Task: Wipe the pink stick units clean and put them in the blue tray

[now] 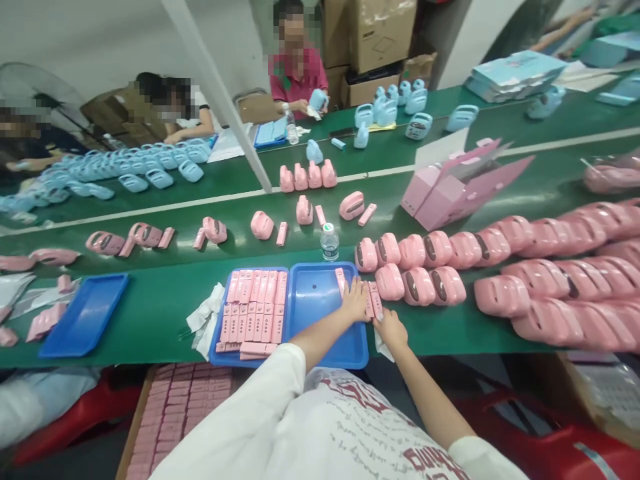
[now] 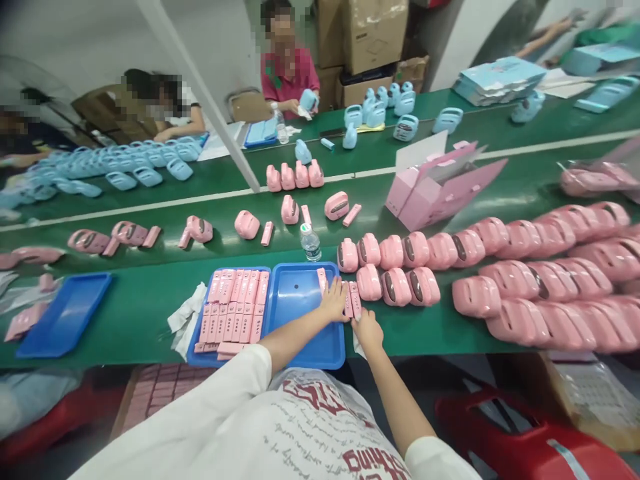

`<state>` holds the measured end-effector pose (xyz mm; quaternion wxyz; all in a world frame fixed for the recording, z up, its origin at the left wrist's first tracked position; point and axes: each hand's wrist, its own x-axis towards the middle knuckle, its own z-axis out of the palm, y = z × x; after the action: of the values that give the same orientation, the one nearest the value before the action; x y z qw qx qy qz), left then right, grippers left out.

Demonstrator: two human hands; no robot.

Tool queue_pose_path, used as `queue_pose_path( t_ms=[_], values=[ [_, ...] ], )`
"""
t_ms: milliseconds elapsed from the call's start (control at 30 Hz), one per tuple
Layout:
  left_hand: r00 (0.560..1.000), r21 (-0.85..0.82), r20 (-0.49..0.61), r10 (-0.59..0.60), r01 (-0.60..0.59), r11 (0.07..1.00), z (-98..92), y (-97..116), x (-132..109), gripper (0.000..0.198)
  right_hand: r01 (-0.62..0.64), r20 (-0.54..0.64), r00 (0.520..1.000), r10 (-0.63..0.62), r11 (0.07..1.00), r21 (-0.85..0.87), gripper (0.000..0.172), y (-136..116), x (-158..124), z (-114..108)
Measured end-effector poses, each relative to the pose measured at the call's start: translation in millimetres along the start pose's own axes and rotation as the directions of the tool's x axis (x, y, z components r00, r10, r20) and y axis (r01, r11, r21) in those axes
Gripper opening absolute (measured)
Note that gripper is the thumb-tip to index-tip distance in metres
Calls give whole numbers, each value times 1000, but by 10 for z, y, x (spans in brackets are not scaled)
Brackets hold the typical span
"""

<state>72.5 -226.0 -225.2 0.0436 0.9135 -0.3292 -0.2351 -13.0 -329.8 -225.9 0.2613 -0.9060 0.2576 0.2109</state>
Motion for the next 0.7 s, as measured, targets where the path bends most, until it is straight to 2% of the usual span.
queue_pose_path(
  t_ms=[100,200,300,367,433,500,533,567,633,700],
  values=[
    [1000,29,9,1,-1,1000,12,41,114,115,9,38,999,-9,1000,-4,39,81,37,-14],
    [1000,17,5,25,-25,1000,-32,86,107,112,14,50,999,-17,998,58,39,166,6,-40],
    [997,-29,-8,72,-72,997,-143,110,-67,115,-7,56,998,-4,981,194,46,240,-100,-82],
    [993,-97,-58,101,-107,990,-250,30,-257,119,-31,65,998,14,960,279,60,263,-199,-110],
    [993,-176,-101,57,-74,982,-355,-179,-459,122,-28,80,997,2,948,318,74,227,-289,-120],
    [994,-241,-48,-103,88,967,-425,-501,-624,126,23,100,993,-57,950,311,76,97,-338,-94],
    [978,-247,-20,-208,197,949,-440,-682,-678,127,69,112,988,-106,954,293,71,-7,-341,-66],
    [967,-242,2,-255,248,938,-442,-860,-711,127,117,123,980,-154,957,265,63,-134,-328,-30],
    [964,-235,20,-267,264,935,-416,-1158,-707,127,208,134,963,-232,963,173,47,-430,-266,52],
    [972,-235,31,-234,235,943,-369,-1332,-629,126,257,127,957,-260,966,42,36,-725,-177,127]
  ],
)
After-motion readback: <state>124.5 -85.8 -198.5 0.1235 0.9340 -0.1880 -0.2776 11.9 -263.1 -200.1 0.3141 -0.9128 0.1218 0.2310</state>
